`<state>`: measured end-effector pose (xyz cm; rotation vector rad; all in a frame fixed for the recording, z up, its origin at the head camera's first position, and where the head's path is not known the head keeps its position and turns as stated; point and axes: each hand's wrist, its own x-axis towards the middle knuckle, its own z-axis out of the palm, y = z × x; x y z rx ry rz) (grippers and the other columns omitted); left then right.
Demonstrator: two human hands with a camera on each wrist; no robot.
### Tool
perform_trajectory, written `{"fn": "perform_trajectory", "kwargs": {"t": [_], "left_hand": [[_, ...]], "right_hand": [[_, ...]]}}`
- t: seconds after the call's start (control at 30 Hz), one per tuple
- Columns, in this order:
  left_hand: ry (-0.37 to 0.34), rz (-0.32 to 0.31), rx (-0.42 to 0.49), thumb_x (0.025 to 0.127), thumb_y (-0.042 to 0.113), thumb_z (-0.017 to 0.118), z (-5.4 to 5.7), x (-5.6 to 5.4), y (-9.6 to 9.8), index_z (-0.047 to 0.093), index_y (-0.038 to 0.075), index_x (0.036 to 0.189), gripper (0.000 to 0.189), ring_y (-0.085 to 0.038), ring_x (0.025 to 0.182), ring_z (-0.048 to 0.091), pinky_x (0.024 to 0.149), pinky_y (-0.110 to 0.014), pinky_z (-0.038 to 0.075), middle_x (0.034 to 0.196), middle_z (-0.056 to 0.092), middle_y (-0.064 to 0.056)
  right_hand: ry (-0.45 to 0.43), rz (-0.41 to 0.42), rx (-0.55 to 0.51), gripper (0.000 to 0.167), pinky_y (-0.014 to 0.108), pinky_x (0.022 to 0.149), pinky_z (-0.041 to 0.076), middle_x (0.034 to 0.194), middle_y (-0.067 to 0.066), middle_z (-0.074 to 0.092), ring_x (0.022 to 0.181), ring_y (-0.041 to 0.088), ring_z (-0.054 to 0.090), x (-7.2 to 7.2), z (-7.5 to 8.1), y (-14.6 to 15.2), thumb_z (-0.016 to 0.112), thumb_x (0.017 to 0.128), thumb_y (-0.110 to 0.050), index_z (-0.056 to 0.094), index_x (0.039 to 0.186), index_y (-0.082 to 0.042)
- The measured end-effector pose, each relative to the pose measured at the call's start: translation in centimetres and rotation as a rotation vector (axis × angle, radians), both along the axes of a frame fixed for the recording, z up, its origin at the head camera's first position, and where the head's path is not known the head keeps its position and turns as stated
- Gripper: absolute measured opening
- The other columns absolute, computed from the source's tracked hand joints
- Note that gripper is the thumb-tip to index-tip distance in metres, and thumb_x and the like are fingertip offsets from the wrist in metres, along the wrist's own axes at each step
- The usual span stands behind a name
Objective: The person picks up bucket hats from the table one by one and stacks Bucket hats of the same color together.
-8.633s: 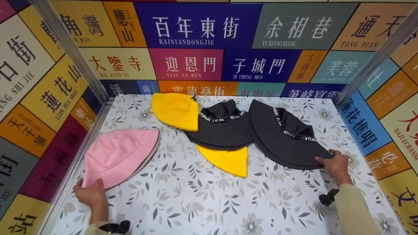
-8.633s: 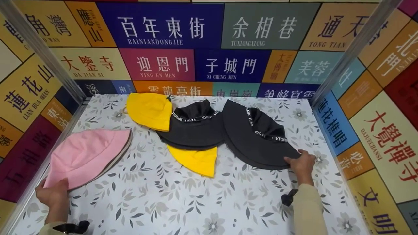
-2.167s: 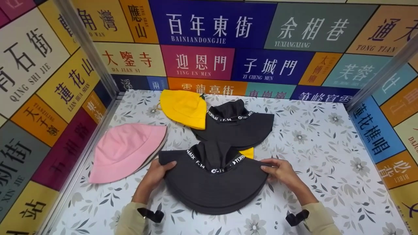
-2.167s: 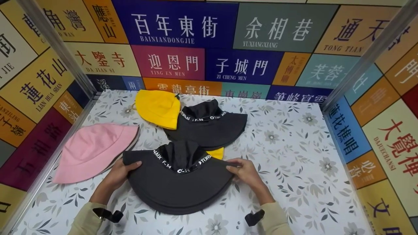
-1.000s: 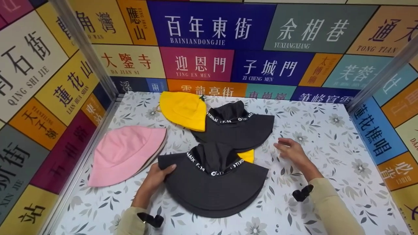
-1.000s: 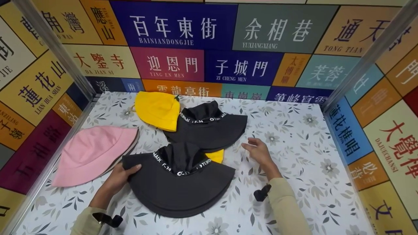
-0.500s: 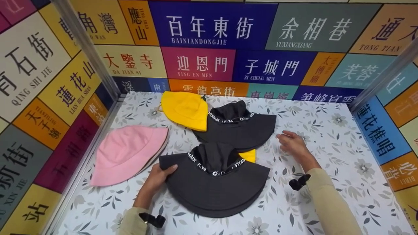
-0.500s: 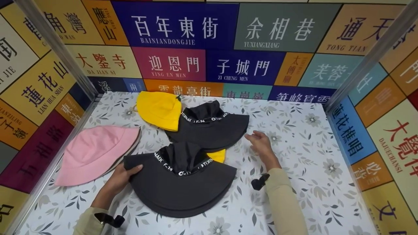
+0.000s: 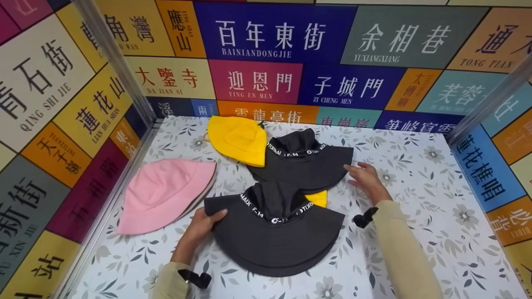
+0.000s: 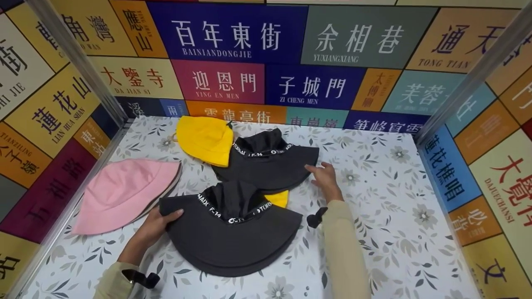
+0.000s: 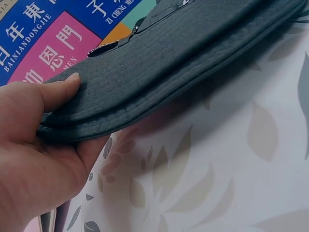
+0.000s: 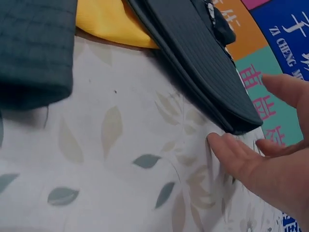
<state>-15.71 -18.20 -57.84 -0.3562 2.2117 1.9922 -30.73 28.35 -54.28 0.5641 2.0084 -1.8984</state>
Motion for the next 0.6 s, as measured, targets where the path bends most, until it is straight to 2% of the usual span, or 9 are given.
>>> {"fn": "perform_trajectory", "kwargs": {"t": [0.13, 0.23, 0.33, 0.47, 0.6], "left_hand": [[-0.009, -0.004, 0.053, 0.09, 0.013, 0.073, 0.0, 0.0, 0.1, 0.066, -0.007, 0.119, 0.036, -0.018, 0.089, 0.07, 0.084, -0.028, 0.056, 0.103, 0.073, -0.015], [-0.004, 0.002, 0.055, 0.089, 0.013, 0.074, 0.0, 0.0, 0.1, 0.066, -0.006, 0.118, 0.036, -0.019, 0.089, 0.07, 0.085, -0.028, 0.056, 0.104, 0.073, -0.016], [0.002, 0.007, 0.028, 0.089, 0.015, 0.074, 0.0, 0.2, 0.1, 0.066, -0.006, 0.118, 0.036, -0.018, 0.09, 0.069, 0.085, -0.027, 0.055, 0.104, 0.073, -0.015], [-0.006, 0.003, 0.033, 0.089, 0.015, 0.074, -0.2, 0.3, 0.0, 0.066, -0.006, 0.118, 0.036, -0.018, 0.087, 0.069, 0.084, -0.028, 0.056, 0.102, 0.072, -0.014], [-0.021, -0.006, 0.089, 0.09, 0.014, 0.072, -0.3, 0.3, -0.2, 0.063, -0.007, 0.12, 0.038, -0.02, 0.086, 0.07, 0.083, -0.031, 0.058, 0.101, 0.072, -0.014]], "right_hand": [[-0.025, -0.06, 0.123, 0.087, 0.041, 0.119, 0.037, 0.167, 0.02, 0.013, 0.153, 0.033, 0.024, -0.6, -0.2, -1.5, 0.059, 0.098, -0.024, 0.002, 0.16, -0.002], [-0.036, -0.113, 0.195, 0.086, 0.041, 0.118, 0.038, 0.167, 0.02, 0.013, 0.152, 0.033, 0.026, -0.8, -0.4, -2.5, 0.06, 0.097, -0.023, 0.005, 0.159, 0.0], [-0.049, -0.13, 0.263, 0.087, 0.042, 0.119, 0.038, 0.166, 0.022, 0.013, 0.152, 0.035, 0.027, -0.9, -0.4, -3.3, 0.061, 0.097, -0.023, 0.006, 0.159, 0.002], [-0.077, -0.081, 0.401, 0.089, 0.044, 0.119, 0.036, 0.164, 0.026, 0.019, 0.149, 0.038, 0.03, -0.9, -0.5, -4.0, 0.063, 0.097, -0.028, 0.008, 0.157, 0.006], [-0.118, -0.027, 0.509, 0.09, 0.047, 0.121, 0.033, 0.16, 0.03, 0.027, 0.147, 0.041, 0.032, -0.9, -0.3, -4.4, 0.065, 0.096, -0.031, 0.011, 0.156, 0.01]]}}
